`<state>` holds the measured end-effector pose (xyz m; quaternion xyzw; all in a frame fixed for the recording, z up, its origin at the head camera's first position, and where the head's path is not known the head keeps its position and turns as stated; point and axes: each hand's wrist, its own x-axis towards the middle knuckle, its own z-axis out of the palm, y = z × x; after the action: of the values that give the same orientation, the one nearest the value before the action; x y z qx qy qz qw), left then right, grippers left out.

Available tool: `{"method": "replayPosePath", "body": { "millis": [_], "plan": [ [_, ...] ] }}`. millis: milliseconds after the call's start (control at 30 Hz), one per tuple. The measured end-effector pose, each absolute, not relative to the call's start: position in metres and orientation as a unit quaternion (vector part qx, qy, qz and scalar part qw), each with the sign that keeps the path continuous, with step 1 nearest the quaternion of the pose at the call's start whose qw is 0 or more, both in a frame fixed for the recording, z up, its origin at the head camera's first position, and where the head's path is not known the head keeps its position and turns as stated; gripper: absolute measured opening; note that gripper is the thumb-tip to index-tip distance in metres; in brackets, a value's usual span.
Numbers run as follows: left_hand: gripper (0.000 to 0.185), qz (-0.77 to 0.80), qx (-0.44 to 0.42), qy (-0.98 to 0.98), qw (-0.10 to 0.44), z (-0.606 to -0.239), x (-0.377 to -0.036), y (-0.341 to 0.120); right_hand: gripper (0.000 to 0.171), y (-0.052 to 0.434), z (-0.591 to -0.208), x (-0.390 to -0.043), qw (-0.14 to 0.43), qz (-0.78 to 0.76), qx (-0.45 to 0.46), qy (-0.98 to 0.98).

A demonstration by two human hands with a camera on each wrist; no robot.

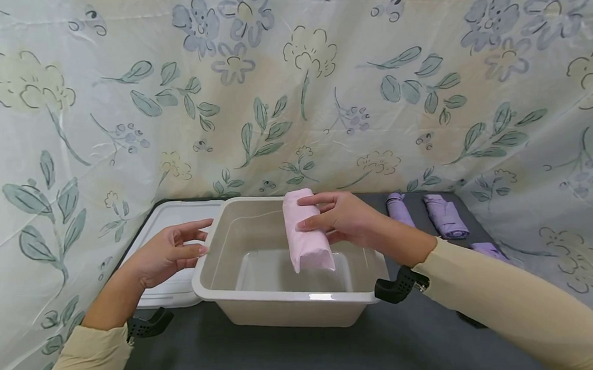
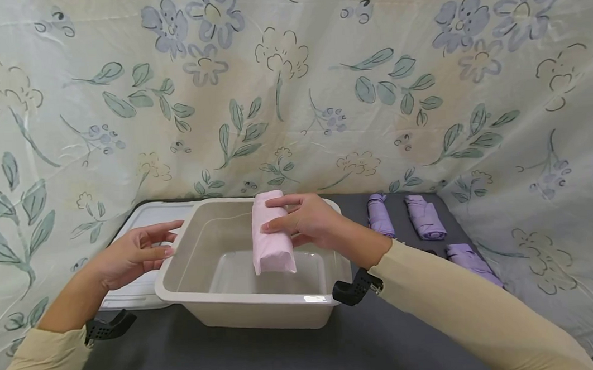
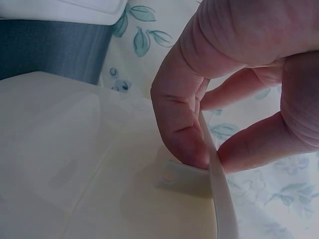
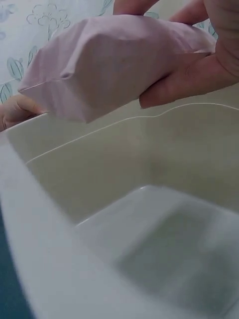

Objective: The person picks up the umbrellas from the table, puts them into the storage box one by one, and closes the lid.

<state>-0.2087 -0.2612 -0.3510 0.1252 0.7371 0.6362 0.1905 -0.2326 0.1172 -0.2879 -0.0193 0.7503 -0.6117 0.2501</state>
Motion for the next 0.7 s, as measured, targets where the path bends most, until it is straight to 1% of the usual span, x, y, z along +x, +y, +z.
{"method": "replayPosePath", "body": {
  "millis": [267,500,700],
  "plan": [
    [0.073,0.637,0.130,0.734,0.197,-0.346,-0.211,-0.258,0.055,0.095,-0.289,-0.246,0.287,-0.582,-0.010,0.761],
    [0.072,0.639,0.128,0.733,0.195,-0.345,-0.212,-0.259,0.053,0.076,-0.302,-0.254,0.295,-0.557,-0.018,0.776],
    [0.072,0.643,0.128,0.729,0.198,-0.345,-0.212,-0.260,0.051,0.062,-0.313,-0.260,0.312,-0.555,-0.017,0.771]
  ]
}}
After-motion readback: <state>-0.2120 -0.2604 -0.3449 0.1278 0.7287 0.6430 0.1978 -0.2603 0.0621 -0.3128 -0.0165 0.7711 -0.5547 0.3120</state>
